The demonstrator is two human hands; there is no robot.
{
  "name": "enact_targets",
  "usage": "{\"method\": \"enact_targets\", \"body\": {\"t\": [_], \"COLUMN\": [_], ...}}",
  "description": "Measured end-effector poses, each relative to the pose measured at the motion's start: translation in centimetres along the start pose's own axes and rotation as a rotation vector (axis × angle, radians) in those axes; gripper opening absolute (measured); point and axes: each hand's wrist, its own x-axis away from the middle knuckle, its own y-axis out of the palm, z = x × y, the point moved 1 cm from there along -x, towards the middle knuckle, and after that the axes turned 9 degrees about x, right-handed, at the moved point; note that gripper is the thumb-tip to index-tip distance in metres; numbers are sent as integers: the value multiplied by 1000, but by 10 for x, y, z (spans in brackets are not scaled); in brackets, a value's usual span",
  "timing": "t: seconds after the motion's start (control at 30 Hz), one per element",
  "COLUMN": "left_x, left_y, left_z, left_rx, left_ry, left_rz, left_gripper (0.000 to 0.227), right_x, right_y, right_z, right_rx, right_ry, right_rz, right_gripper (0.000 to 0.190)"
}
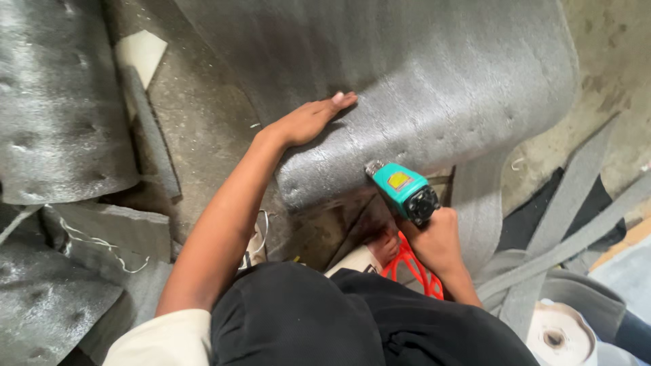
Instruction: The person attaches grey foam padding to a wooden frame using a pneumatic staple gun and then uses a flat metal tool to tuck the foam edges into a recessed groove.
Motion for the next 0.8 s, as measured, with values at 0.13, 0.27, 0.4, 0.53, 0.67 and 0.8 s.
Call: {"method": "enact_targets", "body": {"t": [0.13,0.27,0.4,0.53,0.67,0.8], "left_x": [14,19,15,6,37,85], "left_y": [-13,-15,-22,-28,-38,-12], "left_z": [-9,-15,-33,-59,-81,-88], "left_rx": [78,129,286,534,626,388], "left_ry": [56,43,130,225,192,156], "left_rz": [54,116,154,175,342,632], "left_gripper": [85,91,95,87,75,62], "right_x": [-3,-6,-7,-11,-2,29], "right_y": [1,12,15,20,15,-10], "right_z": [-16,-23,-35,-40,-13,43], "right_rx": [-48,27,11,-4,-31,99], "right_ry": [-56,-104,-138,-199,-143,210], "right_rz": [-62,-83,-128,-171,-137,-112], "right_gripper": [12,17,18,25,21,19]}}
